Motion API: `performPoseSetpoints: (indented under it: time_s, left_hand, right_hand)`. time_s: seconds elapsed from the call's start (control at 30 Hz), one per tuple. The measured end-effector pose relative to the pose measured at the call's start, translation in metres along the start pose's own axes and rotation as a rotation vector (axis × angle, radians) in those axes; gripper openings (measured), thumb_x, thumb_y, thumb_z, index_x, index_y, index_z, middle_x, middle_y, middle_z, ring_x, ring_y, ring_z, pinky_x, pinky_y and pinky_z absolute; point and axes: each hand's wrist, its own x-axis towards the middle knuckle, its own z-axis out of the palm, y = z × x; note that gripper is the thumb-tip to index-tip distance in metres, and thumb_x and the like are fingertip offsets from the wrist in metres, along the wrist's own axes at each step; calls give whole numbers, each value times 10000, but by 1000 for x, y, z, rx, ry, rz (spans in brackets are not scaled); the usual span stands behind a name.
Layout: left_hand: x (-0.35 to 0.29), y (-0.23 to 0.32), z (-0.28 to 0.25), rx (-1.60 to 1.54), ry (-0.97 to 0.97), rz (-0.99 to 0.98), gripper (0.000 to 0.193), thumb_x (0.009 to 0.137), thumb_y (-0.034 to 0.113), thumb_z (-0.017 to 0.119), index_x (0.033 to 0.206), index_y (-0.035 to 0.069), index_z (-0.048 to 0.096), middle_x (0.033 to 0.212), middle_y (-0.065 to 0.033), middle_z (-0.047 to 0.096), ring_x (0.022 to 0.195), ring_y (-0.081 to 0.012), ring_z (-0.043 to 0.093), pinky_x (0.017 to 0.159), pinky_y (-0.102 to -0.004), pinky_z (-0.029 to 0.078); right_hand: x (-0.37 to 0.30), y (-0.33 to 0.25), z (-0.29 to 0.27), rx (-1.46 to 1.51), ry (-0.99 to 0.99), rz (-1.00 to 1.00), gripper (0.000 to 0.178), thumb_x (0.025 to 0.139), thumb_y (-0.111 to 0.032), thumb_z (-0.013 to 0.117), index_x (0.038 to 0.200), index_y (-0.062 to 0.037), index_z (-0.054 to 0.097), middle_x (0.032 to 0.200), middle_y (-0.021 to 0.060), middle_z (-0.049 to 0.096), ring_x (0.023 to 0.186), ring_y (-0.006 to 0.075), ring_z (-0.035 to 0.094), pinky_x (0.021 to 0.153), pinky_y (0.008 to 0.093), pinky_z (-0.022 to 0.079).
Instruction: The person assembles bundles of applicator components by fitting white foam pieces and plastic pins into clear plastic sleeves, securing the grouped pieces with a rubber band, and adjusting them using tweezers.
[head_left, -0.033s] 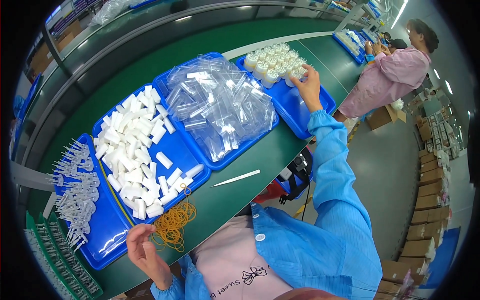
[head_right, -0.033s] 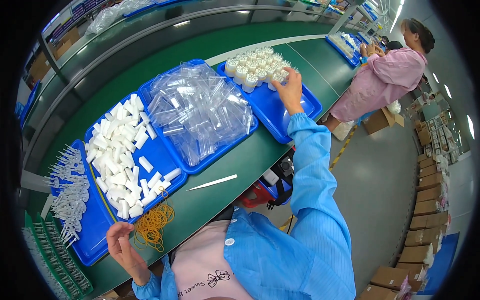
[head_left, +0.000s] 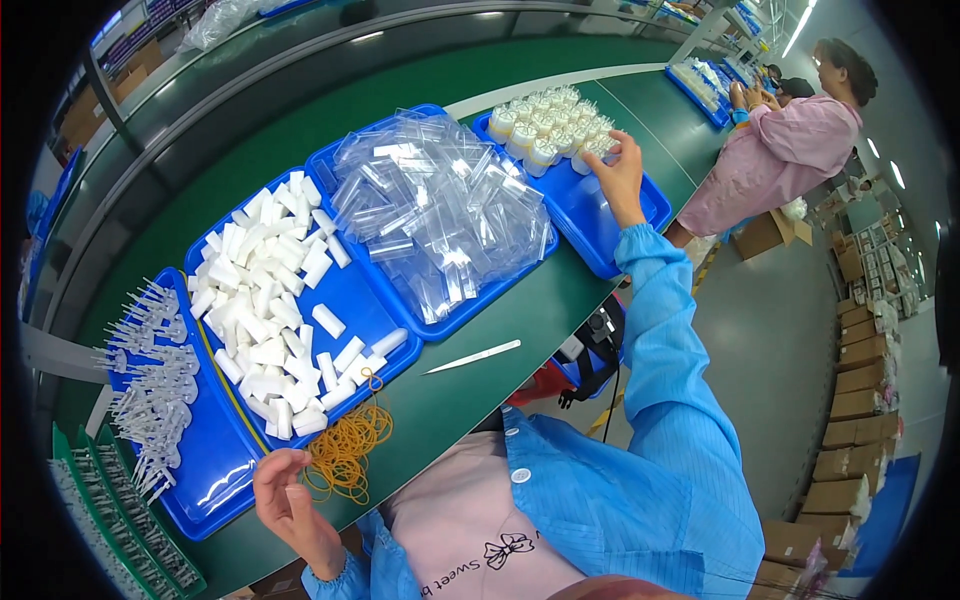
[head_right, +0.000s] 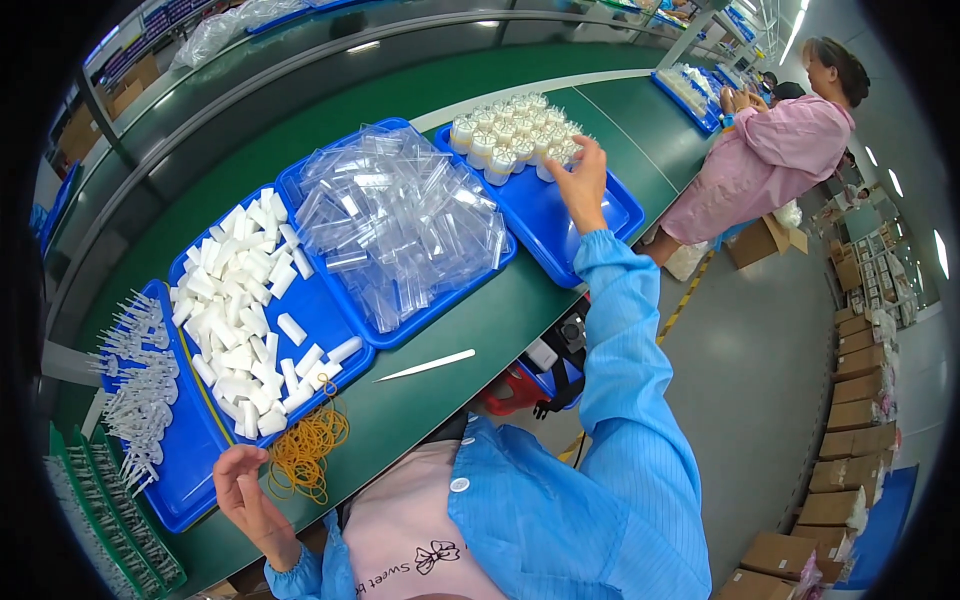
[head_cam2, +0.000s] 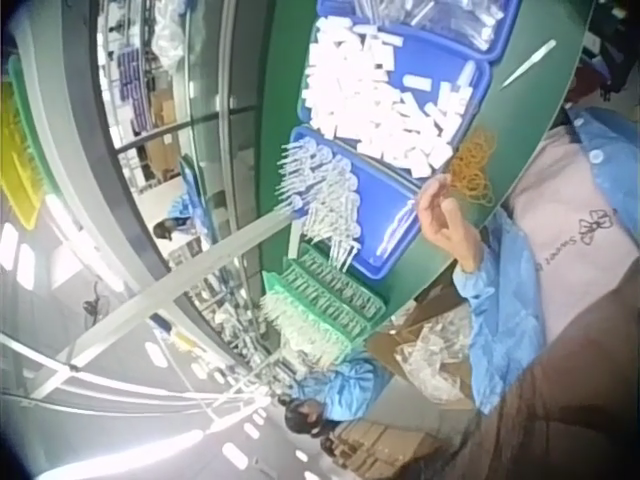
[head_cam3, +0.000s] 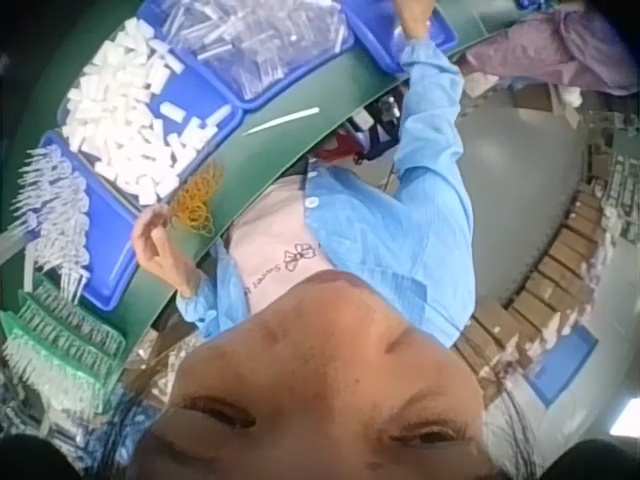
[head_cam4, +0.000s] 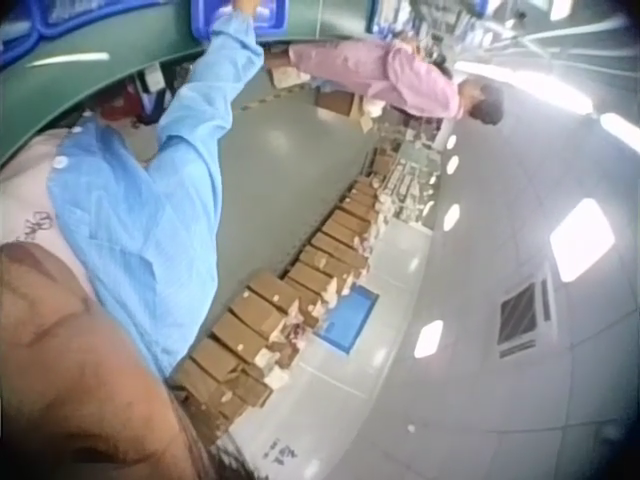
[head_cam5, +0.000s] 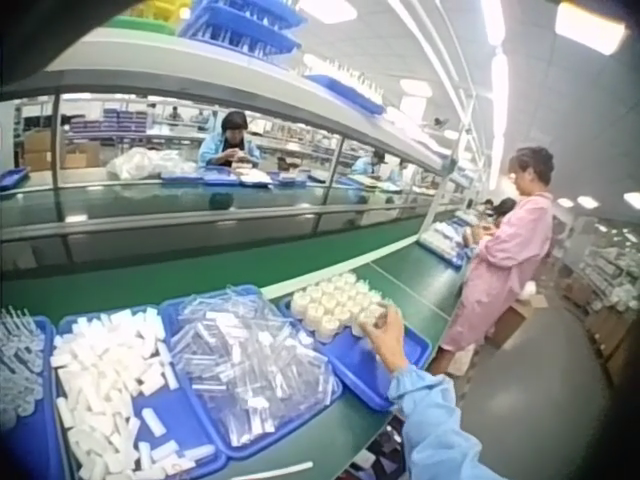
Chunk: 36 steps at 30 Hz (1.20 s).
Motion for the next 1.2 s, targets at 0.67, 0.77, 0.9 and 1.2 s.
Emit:
performPoseSetpoints:
  time_s: [0.67,0.77,0.9,1.2]
  left_hand:
    - [6,0,1,-33,5,-7,177,898,171,548,944,1,555,905,-96,550,839,-176,544,779,-299,452]
    - [8,2,-1,-34,10,-8,158,900,152,538,945,2,555,905,-93,549,837,-173,542,783,-295,445]
    - [7,4,-4,-26,20,-2,139,898,131,528,942,2,554,900,-92,547,835,-170,539,785,-291,437]
    - [6,4,-9,-31,13,0,116,898,106,520,943,4,553,906,-90,548,831,-165,536,790,-286,432]
  right_hand:
    - [28,59,8,929,183,949,552,762,85,414,1296,-51,442,1084,124,538,837,207,555,767,326,489]
    - [24,56,8,824,186,822,556,769,86,406,1306,-55,433,1072,120,540,853,207,550,723,304,474]
    - [33,52,7,835,105,951,662,709,143,388,1344,-45,399,1193,144,496,954,227,543,749,316,500]
    - [32,73,12,940,-77,828,456,833,49,386,1267,-41,492,1130,100,542,804,149,535,682,271,454]
